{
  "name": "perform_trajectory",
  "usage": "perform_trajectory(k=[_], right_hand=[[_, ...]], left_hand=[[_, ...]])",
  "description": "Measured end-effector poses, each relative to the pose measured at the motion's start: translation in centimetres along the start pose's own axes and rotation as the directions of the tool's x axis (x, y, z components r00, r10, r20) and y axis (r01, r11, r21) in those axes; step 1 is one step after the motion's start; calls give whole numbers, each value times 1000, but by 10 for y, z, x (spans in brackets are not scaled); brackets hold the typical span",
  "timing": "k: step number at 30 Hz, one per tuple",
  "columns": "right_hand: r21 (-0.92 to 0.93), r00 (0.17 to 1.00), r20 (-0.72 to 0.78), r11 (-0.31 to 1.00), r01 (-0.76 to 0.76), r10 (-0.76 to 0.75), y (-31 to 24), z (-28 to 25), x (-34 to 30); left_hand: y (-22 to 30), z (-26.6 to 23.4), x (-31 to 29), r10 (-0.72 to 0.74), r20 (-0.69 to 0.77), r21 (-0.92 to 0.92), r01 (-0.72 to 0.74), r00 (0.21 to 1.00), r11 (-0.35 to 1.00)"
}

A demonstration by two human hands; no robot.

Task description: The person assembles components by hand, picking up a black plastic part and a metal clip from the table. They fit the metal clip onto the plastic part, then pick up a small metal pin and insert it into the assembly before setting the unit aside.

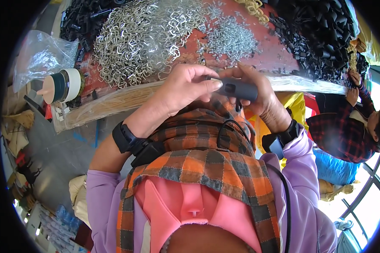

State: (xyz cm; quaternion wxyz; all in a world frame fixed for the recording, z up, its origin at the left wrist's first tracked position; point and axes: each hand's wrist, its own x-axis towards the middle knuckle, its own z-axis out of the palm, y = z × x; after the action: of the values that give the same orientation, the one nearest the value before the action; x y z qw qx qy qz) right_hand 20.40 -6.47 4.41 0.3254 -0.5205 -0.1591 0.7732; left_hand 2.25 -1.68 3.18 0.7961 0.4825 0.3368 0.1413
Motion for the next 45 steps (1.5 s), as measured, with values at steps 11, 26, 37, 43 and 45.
perform_trajectory(k=[11,26,37,43,45], right_hand=[[-461,800,-151,757,463,-581,0,8,-13],[-559,526,615,146,816,-588,-6,17,-15],[-739,370,564,-251,626,-738,4,12,-19],[-973,241,160,-112,199,-957,-11,-76,-57],[-999,239,-30,37,23,-970,11,-123,-80]], left_hand=[[7,9,0,-102,5,-213,101,995,972],[7,14,-1,100,27,-314,-86,995,946],[9,21,5,17,59,-389,7,998,921],[66,-43,5,191,-291,90,-171,938,981],[75,-94,17,453,-403,329,-336,795,882]])
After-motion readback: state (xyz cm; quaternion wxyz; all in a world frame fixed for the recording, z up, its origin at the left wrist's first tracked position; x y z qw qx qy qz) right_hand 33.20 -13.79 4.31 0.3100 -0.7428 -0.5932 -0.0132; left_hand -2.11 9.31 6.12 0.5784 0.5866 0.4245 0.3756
